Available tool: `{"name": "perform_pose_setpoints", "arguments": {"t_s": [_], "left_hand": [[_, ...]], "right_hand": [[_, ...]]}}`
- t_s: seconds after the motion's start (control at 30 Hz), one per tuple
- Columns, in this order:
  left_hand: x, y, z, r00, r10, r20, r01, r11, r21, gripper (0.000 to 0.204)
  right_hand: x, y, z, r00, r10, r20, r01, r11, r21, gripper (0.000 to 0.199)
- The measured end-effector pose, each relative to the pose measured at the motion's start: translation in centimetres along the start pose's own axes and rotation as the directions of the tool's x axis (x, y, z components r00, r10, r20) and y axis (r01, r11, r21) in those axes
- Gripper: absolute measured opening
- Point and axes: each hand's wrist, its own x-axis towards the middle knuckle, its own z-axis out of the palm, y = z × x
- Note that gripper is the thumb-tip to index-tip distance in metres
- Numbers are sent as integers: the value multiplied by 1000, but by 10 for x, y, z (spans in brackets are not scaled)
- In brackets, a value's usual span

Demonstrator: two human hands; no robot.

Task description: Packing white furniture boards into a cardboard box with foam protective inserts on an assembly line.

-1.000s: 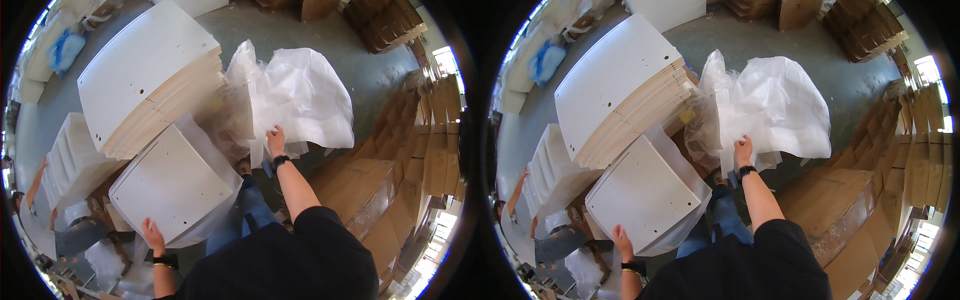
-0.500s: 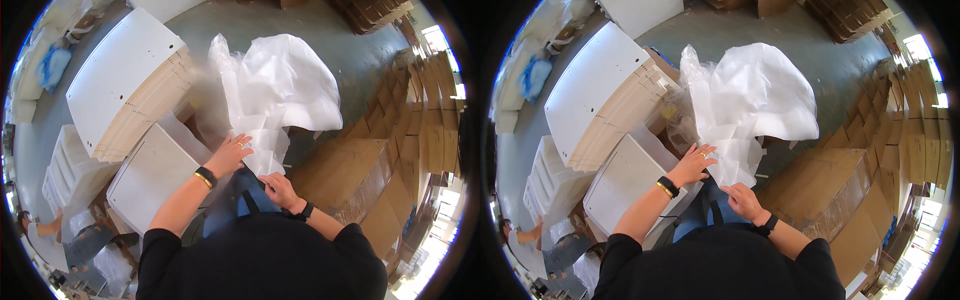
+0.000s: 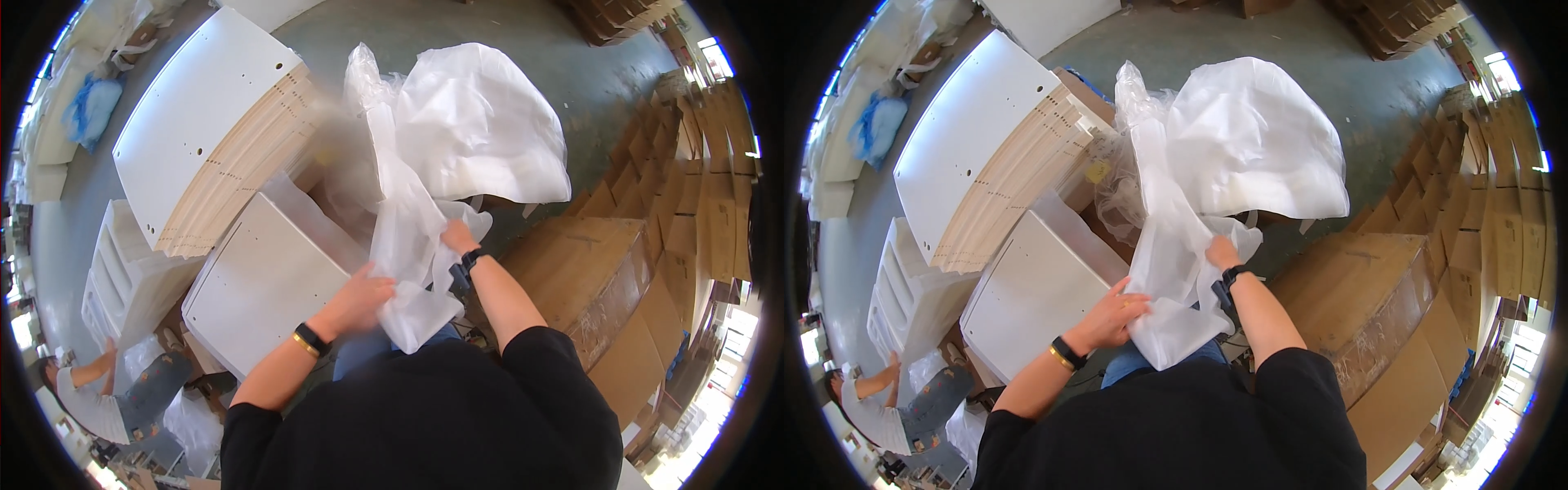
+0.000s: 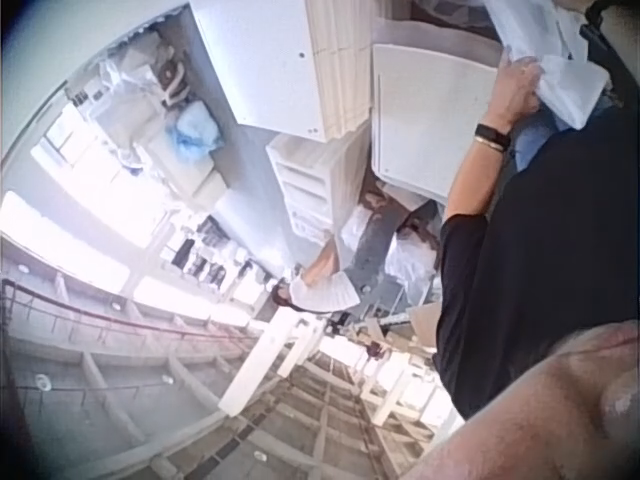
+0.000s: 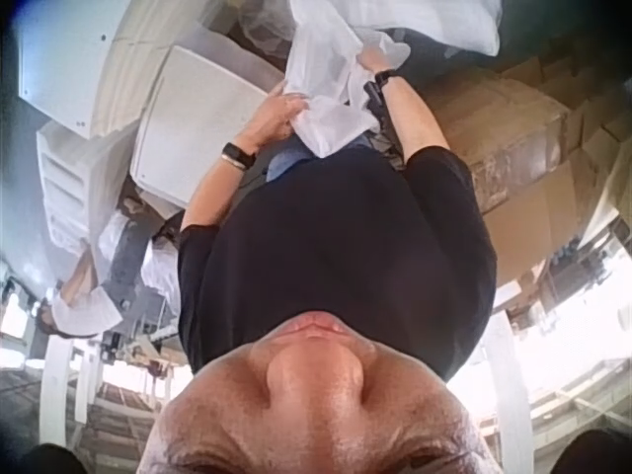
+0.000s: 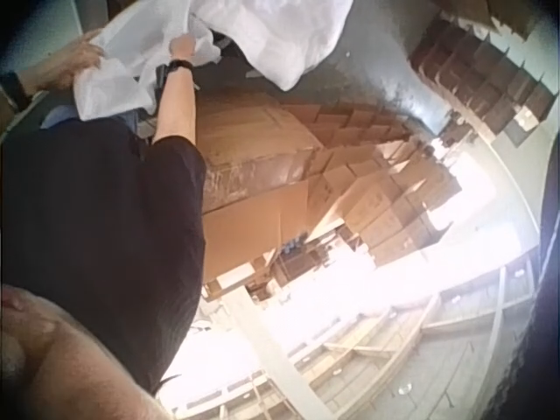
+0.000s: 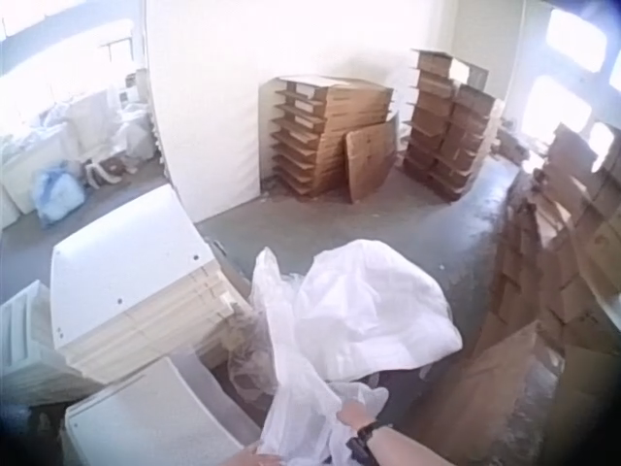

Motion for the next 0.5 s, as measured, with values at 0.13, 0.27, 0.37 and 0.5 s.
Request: {"name": "perform_pose_setpoints", "arguments": {"t_s": [0.13,0.27,0.37,0.5], "left_hand": [[-55,0,2,975,-214,-64,211,977,-40,22],[-108,7,19,910,-392,-132,391,920,-33,28],[-104,27,24,829,-531,-178,508,847,-160,27],[-95,44,21,734,-667,-128,631,739,-238,21]], "right_hand": [[90,32,-67,971,-163,-174,140,980,-139,23],[126,-33,-171,886,356,-298,164,360,918,23],[158,-37,-212,847,332,-414,257,425,868,35],[211,-34,-227,827,315,-466,314,429,847,41]]}}
